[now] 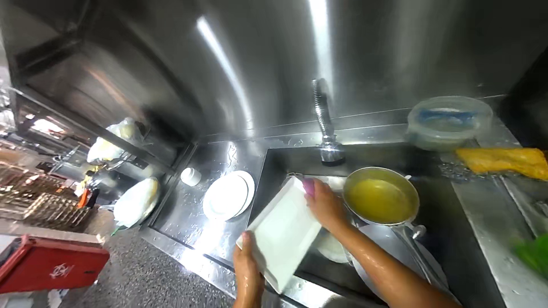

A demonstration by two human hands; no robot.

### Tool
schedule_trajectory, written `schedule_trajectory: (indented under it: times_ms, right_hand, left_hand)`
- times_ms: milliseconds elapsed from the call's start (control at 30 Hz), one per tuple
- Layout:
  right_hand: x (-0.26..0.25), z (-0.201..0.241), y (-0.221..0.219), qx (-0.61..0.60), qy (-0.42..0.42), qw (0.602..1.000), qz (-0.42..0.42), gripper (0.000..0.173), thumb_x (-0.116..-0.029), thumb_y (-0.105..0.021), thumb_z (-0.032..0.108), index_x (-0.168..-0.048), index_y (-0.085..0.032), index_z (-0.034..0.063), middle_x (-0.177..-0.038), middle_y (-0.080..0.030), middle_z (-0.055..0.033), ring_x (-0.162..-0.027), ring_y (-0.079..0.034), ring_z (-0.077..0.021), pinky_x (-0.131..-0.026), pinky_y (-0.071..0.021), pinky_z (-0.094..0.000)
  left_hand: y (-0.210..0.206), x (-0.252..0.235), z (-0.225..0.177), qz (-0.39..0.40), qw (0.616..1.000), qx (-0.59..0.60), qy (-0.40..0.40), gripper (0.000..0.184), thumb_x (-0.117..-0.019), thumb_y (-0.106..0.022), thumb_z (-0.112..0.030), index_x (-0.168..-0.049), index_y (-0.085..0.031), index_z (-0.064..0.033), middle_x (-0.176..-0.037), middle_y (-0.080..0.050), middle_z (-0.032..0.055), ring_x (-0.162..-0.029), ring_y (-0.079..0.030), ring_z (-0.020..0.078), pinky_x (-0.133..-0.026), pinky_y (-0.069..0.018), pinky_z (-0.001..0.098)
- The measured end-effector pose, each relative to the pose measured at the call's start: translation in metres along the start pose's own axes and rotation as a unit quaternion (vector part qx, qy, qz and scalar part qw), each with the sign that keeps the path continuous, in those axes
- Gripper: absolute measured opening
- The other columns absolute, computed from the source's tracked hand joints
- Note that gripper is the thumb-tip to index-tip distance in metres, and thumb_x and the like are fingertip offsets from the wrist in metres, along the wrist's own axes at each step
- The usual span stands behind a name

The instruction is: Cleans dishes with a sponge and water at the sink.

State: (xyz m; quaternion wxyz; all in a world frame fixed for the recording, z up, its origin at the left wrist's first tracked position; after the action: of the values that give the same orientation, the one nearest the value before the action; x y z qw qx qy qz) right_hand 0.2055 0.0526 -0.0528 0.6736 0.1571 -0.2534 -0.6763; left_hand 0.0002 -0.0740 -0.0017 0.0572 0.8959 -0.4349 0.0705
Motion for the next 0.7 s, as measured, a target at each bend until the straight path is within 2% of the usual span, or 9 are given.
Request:
schedule_trajectory:
  times_ms: [133,267,333,400,467,533,567,633,700]
  right_hand:
    - [0.011,-0.025,-0.007,-0.006,-0.06,0.996,0.063,0.046,-0.0993,-0.065,0.017,-0.14,-0.055,-0.0018,-0.123,-0.065,-0.0289,-0.113,-0.064,-0.045,-0.098,-0.0486,-0.0627]
    - [0.017,-0.045,0.0,-0.035,-0.102,0.991,0.075,0.044,-0.1006,-0.065,0.017,-0.139,-0.055,-0.0027,-0.122,-0.065,-0.0277,-0.11,-0.066,-0.0407,-0.098,-0.0507,-0.0588]
    - [0.021,-0.054,0.007,-0.027,-0.129,0.988,0.078,0.045,-0.1016,-0.065,0.021,-0.14,-0.054,-0.0007,-0.114,-0.067,-0.0277,-0.098,-0.069,-0.0406,-0.089,-0.0537,-0.0591]
    - [0.022,-0.063,0.013,-0.004,-0.141,0.986,0.09,0.044,-0.1016,-0.066,0.025,-0.138,-0.056,0.0011,-0.106,-0.068,-0.0263,-0.088,-0.069,-0.0397,-0.08,-0.0549,-0.0587]
    - [0.022,-0.078,0.017,0.021,-0.15,0.982,0.11,0.043,-0.1,-0.069,0.029,-0.132,-0.06,0.0015,-0.101,-0.069,-0.025,-0.083,-0.069,-0.0382,-0.076,-0.0547,-0.0577]
    - [0.021,-0.093,0.017,0.04,-0.164,0.975,0.141,0.043,-0.0992,-0.069,0.035,-0.125,-0.064,0.001,-0.1,-0.069,-0.0233,-0.086,-0.069,-0.037,-0.08,-0.0546,-0.0574]
    - [0.021,-0.1,0.016,0.044,-0.172,0.972,0.155,0.042,-0.0991,-0.069,0.037,-0.121,-0.065,0.0011,-0.099,-0.069,-0.0225,-0.087,-0.069,-0.0365,-0.081,-0.0543,-0.0572]
    - [0.022,-0.107,0.015,0.026,-0.199,0.965,0.167,0.041,-0.0991,-0.069,0.035,-0.119,-0.066,-0.0001,-0.099,-0.069,-0.0218,-0.087,-0.068,-0.0344,-0.081,-0.054,-0.0546]
    - [0.024,-0.108,0.012,-0.011,-0.228,0.959,0.169,0.041,-0.0993,-0.069,0.032,-0.122,-0.063,-0.0012,-0.099,-0.068,-0.0208,-0.086,-0.067,-0.0315,-0.08,-0.0545,-0.0508]
  left_hand:
    - [0.035,-0.067,-0.008,-0.119,0.993,0.009,-0.015,0.036,-0.1116,-0.04,-0.025,-0.113,-0.057,0.0073,-0.082,-0.063,0.009,-0.069,-0.064,0.0117,-0.066,-0.0579,0.0317]
    - [0.067,-0.145,-0.019,-0.155,0.987,-0.044,-0.024,0.035,-0.1094,-0.047,-0.024,-0.123,-0.054,0.0073,-0.096,-0.06,0.0146,-0.079,-0.061,0.0172,-0.074,-0.0551,0.037]
    - [0.083,-0.17,-0.016,-0.177,0.972,-0.153,-0.004,0.042,-0.107,-0.054,-0.026,-0.131,-0.054,0.0082,-0.114,-0.063,0.0253,-0.099,-0.062,0.0305,-0.089,-0.0518,0.0486]
    - [0.097,-0.186,-0.017,-0.173,0.937,-0.305,-0.003,0.052,-0.1046,-0.059,-0.029,-0.139,-0.051,0.009,-0.13,-0.059,0.0347,-0.122,-0.058,0.0465,-0.104,-0.0437,0.0604]
    - [0.099,-0.187,-0.023,-0.161,0.888,-0.43,-0.03,0.055,-0.1038,-0.06,-0.027,-0.142,-0.046,0.0103,-0.137,-0.053,0.0384,-0.131,-0.051,0.0523,-0.109,-0.0386,0.0631]
    - [0.087,-0.176,-0.031,-0.144,0.854,-0.486,-0.114,0.055,-0.1013,-0.063,-0.02,-0.142,-0.047,0.013,-0.147,-0.041,0.0408,-0.139,-0.039,0.0552,-0.115,-0.0324,0.0619]
    - [0.074,-0.167,-0.031,-0.124,0.843,-0.491,-0.18,0.05,-0.0994,-0.063,-0.015,-0.138,-0.05,0.0139,-0.148,-0.04,0.0406,-0.14,-0.038,0.0559,-0.116,-0.0316,0.0615]
    - [0.029,-0.138,-0.021,-0.007,0.832,-0.487,-0.266,0.041,-0.0993,-0.061,-0.007,-0.134,-0.054,0.0142,-0.143,-0.047,0.0388,-0.136,-0.044,0.0543,-0.113,-0.0367,0.0613]
    - [-0.031,-0.109,0.012,0.16,0.808,-0.493,-0.279,0.037,-0.1005,-0.061,-0.011,-0.131,-0.059,0.0084,-0.137,-0.057,0.0292,-0.128,-0.057,0.0428,-0.108,-0.0465,0.0553]
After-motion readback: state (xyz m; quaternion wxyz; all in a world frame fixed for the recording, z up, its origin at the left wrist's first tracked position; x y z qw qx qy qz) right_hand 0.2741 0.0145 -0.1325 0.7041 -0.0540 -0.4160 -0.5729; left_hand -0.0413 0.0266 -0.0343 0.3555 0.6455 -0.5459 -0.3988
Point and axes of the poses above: each hand's wrist, its own x-axis away from the middle knuckle, its own y-axis out of the back of the hand, z = x × y, the point moved 4 cm from there along -x, towards the middle knuckle
